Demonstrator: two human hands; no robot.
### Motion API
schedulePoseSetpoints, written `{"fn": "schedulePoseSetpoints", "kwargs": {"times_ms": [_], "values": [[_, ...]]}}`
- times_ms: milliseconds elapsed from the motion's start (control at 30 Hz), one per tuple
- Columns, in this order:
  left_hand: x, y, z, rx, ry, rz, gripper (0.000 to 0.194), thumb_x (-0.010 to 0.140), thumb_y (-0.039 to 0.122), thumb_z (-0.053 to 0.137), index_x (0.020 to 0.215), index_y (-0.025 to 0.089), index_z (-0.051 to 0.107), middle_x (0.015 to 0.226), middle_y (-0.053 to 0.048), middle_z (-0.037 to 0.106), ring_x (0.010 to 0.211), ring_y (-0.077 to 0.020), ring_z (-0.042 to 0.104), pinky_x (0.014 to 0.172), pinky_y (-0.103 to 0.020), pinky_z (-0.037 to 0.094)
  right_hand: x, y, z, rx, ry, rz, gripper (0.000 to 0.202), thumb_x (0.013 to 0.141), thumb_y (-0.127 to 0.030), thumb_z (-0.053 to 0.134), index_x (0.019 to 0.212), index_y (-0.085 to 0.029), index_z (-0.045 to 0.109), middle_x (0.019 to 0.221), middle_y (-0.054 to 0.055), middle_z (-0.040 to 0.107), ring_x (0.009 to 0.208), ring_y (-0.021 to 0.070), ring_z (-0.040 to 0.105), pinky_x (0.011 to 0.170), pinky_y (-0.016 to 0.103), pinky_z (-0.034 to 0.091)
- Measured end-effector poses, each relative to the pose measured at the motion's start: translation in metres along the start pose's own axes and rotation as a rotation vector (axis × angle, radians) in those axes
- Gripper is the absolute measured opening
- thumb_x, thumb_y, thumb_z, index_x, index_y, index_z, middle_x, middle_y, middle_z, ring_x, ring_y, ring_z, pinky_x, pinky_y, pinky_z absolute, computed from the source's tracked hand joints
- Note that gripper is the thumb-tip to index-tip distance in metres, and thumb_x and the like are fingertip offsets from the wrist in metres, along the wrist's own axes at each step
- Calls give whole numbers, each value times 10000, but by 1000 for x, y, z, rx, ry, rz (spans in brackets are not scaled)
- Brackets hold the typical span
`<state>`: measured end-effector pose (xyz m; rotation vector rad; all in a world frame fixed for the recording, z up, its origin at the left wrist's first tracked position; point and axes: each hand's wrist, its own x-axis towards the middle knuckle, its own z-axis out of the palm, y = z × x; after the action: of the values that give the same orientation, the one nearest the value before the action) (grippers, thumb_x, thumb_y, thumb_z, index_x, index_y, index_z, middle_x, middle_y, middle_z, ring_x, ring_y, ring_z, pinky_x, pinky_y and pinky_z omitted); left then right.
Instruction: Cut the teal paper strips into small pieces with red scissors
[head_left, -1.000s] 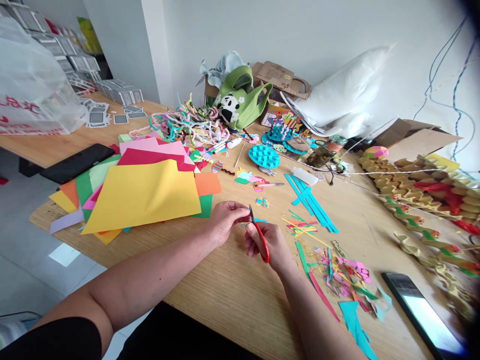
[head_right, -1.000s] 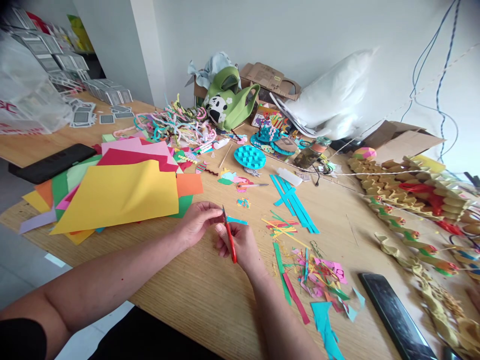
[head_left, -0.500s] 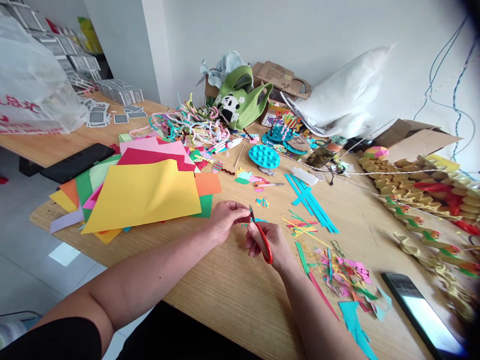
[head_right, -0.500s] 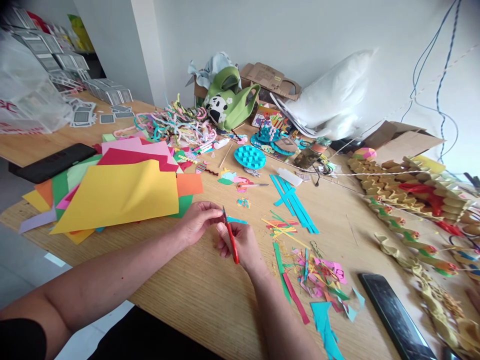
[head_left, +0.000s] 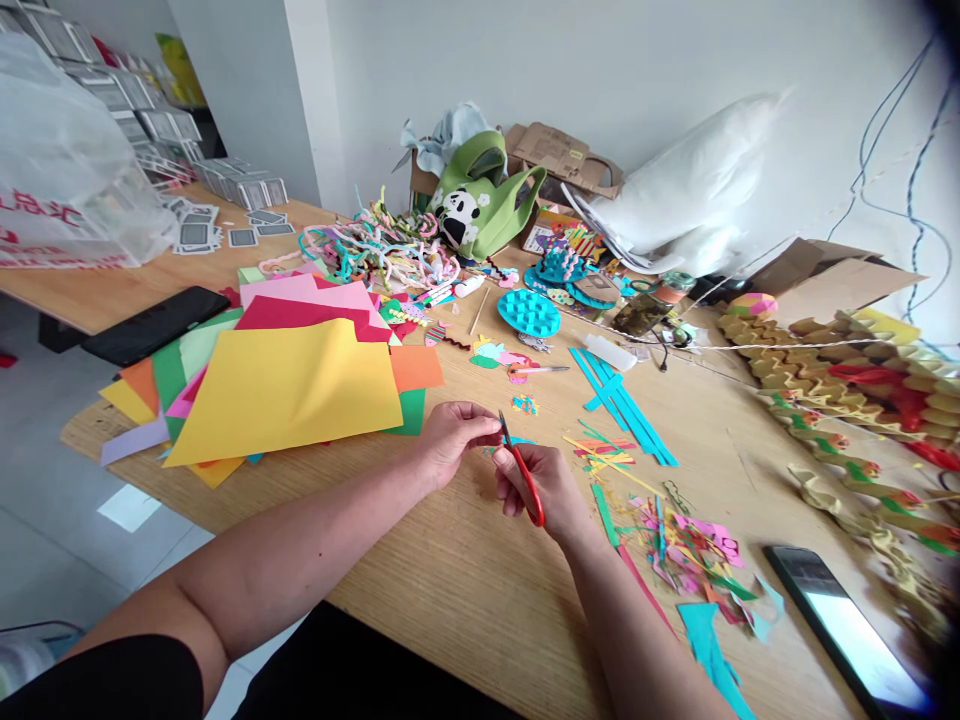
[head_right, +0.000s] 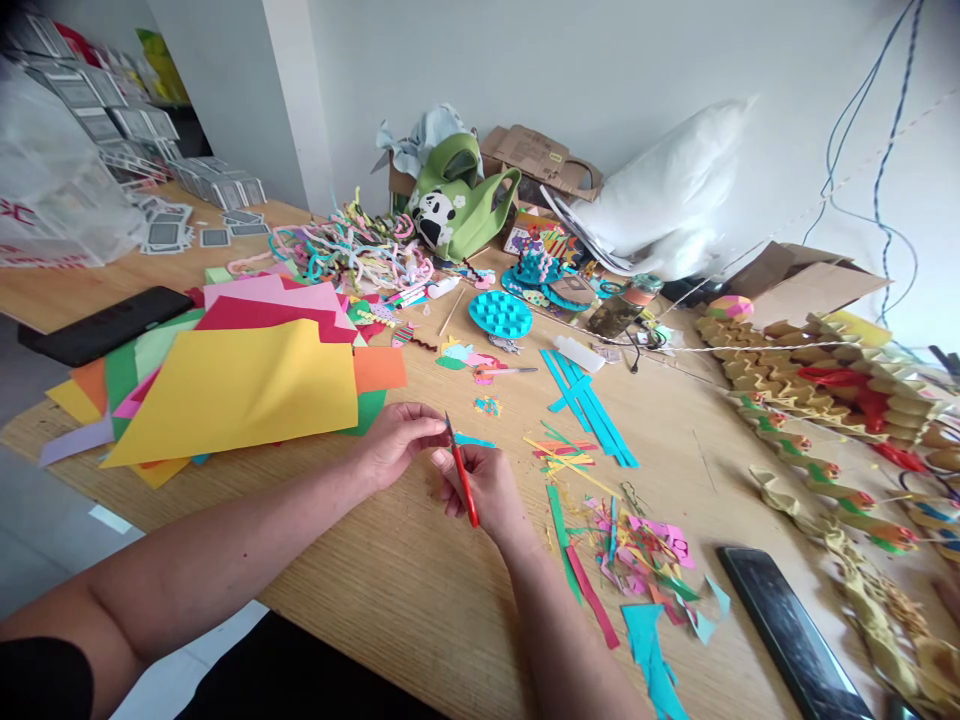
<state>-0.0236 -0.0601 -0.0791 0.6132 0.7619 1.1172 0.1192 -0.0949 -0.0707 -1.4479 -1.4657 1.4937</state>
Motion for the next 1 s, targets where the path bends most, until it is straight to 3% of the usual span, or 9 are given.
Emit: {"fn": "schedulePoseSetpoints", "kwargs": {"times_ms": [200, 433, 500, 567, 700, 833, 1000], "values": [[1, 0, -1, -18, 13, -16, 159, 537, 183, 741, 620, 99, 634, 605, -40, 659, 615, -138, 617, 689, -298, 480, 1, 1, 0, 15, 66, -21, 488, 683, -602, 670, 552, -151, 537, 437, 2, 572, 320, 103, 527, 311, 168, 364], [7, 3, -6, 60, 21, -10, 141, 586, 210, 712, 653, 104, 649, 652, -56, 678, 657, -149, 634, 730, -314, 495, 3, 1, -3, 164, 444, -130, 457, 750, -565, 629, 580, -144, 580, 470, 9, 579, 340, 100, 511, 345, 198, 384], [12, 6, -11, 260, 45, 16, 114, 611, 211, 687, 666, 116, 655, 649, -45, 670, 629, -139, 615, 679, -295, 491, 4, 3, -7, 192, 578, -201, 431, 776, -540, 611, 598, -149, 582, 486, 7, 580, 366, 103, 517, 373, 207, 399], [17, 9, -18, 653, 84, 97, 75, 634, 198, 661, 668, 132, 668, 666, -44, 672, 599, -128, 582, 626, -273, 470, 7, 6, -12, 163, 671, -245, 398, 786, -514, 606, 620, -153, 582, 528, 15, 601, 413, 115, 543, 416, 221, 423], [23, 10, -30, 1349, 51, 302, 51, 632, 179, 658, 586, 158, 656, 752, -49, 682, 682, -147, 586, 677, -272, 455, 16, 12, -22, -140, 687, -181, 236, 711, -386, 689, 742, -162, 617, 653, 38, 662, 589, 170, 612, 550, 261, 461], [23, 6, -36, 1601, 15, 396, 87, 662, 164, 626, 584, 169, 664, 751, -50, 667, 758, -169, 606, 737, -276, 451, 25, 21, -25, -485, 572, -155, 142, 729, -230, 620, 862, -181, 616, 894, 70, 705, 733, 192, 627, 670, 293, 456], [19, 9, -34, 1720, 30, 391, 117, 702, 176, 604, 616, 179, 684, 769, -48, 657, 777, -164, 596, 743, -265, 458, 27, 25, -24, -766, 521, -166, 122, 754, -149, 559, 866, -168, 605, 866, 93, 682, 806, 212, 616, 704, 282, 432]]}}
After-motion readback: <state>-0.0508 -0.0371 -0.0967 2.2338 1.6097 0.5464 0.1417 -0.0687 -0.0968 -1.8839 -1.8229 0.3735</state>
